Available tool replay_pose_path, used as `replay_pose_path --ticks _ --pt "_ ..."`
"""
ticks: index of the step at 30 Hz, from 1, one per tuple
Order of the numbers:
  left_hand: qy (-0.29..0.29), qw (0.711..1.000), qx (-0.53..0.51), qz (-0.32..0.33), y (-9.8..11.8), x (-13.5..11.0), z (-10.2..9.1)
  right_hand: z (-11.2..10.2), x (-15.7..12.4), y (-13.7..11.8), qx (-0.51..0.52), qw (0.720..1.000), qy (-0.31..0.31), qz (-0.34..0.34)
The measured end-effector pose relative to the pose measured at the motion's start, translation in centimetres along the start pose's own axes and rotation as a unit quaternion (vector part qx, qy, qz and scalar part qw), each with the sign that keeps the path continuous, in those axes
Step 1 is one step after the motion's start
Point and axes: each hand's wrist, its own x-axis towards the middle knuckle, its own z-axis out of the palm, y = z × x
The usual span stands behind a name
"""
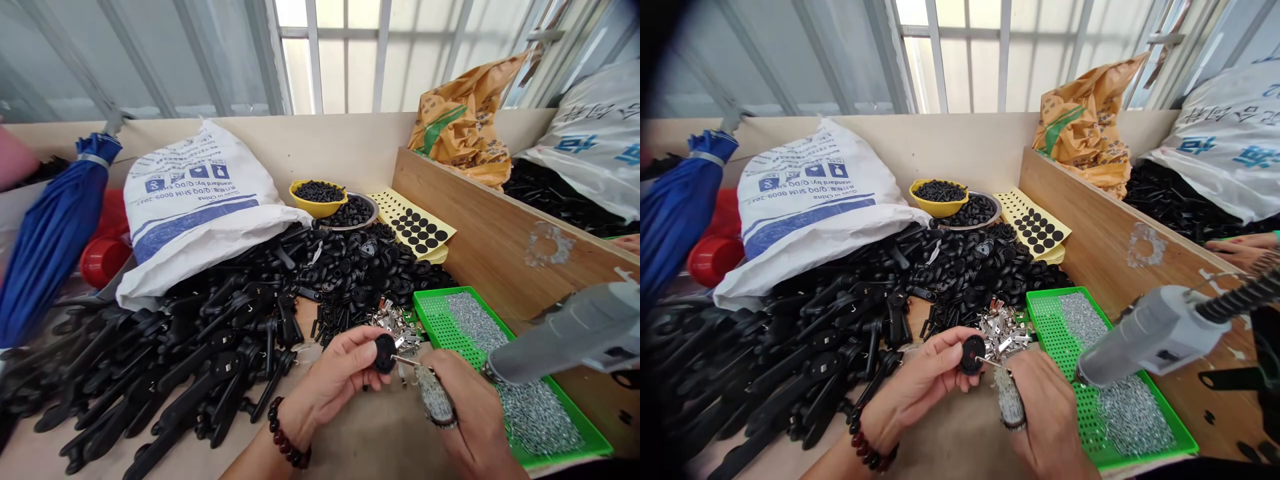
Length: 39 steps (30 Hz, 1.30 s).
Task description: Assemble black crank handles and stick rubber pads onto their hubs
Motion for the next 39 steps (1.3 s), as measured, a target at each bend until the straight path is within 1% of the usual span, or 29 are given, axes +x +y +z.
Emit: replay_pose_path --ticks 6,9,11,12,14,16,17,19,21,22,26,30,32,34,36,39 --pt "0.013 0.999 0.023 0.047 -0.3 -0.2 0.6 0.2 -0.2 0.1 -0.029 0.999 -0.004 -0.014" --pt "0.014 0.995 0.068 0.077 -0.7 -0.3 0.8 0.2 -0.2 0.0 -0.042 0.999 -0.004 -0.011" --pt "0.021 0.986 0.116 0.121 -1.0 -0.3 0.9 0.3 -0.2 -0.1 -0.051 0.999 0.001 -0.009" --pt "0.027 0.976 0.151 0.154 -1.1 -0.3 0.9 0.5 -0.2 -0.1 -0.057 0.998 0.002 -0.011" --pt "0.043 0.944 0.240 0.221 -1.4 -0.4 1.1 0.8 -0.2 -0.1 -0.071 0.997 0.004 -0.014" --pt "0.058 0.908 0.329 0.253 -1.6 -0.6 1.4 1.3 -0.4 0.1 -0.093 0.996 0.004 -0.015" --pt "0.067 0.896 0.361 0.249 -1.7 -0.8 1.5 1.4 -0.5 0.2 -0.108 0.994 0.007 -0.014" --pt "0.087 0.889 0.398 0.211 -1.7 -0.9 1.6 1.7 -0.8 0.4 -0.135 0.991 0.008 -0.012" --pt "0.105 0.884 0.422 0.170 -1.8 -1.0 1.5 1.9 -1.1 0.5 -0.146 0.989 -0.012 -0.006" --pt "0.111 0.879 0.434 0.162 -1.8 -0.9 1.4 1.9 -1.2 0.5 -0.144 0.989 -0.031 -0.001" --pt "0.114 0.863 0.451 0.198 -1.8 -0.4 1.0 1.6 -1.5 0.2 -0.123 0.985 -0.119 0.035" --pt "0.126 0.861 0.442 0.220 -1.8 -0.2 1.1 1.2 -1.4 -0.4 -0.071 0.981 -0.158 0.085" --pt "0.118 0.860 0.437 0.234 -1.9 -0.4 1.3 1.2 -1.4 -0.5 -0.070 0.980 -0.158 0.100" --pt "0.099 0.863 0.432 0.244 -2.1 -0.6 1.6 1.2 -1.6 -0.5 -0.081 0.981 -0.143 0.103" --pt "0.096 0.880 0.406 0.227 -2.3 -0.8 1.9 1.1 -1.8 -0.5 -0.053 0.984 -0.129 0.110" --pt "0.127 0.935 0.292 0.158 -2.4 -1.2 2.2 0.3 -1.9 -0.5 0.059 0.985 -0.107 0.121"
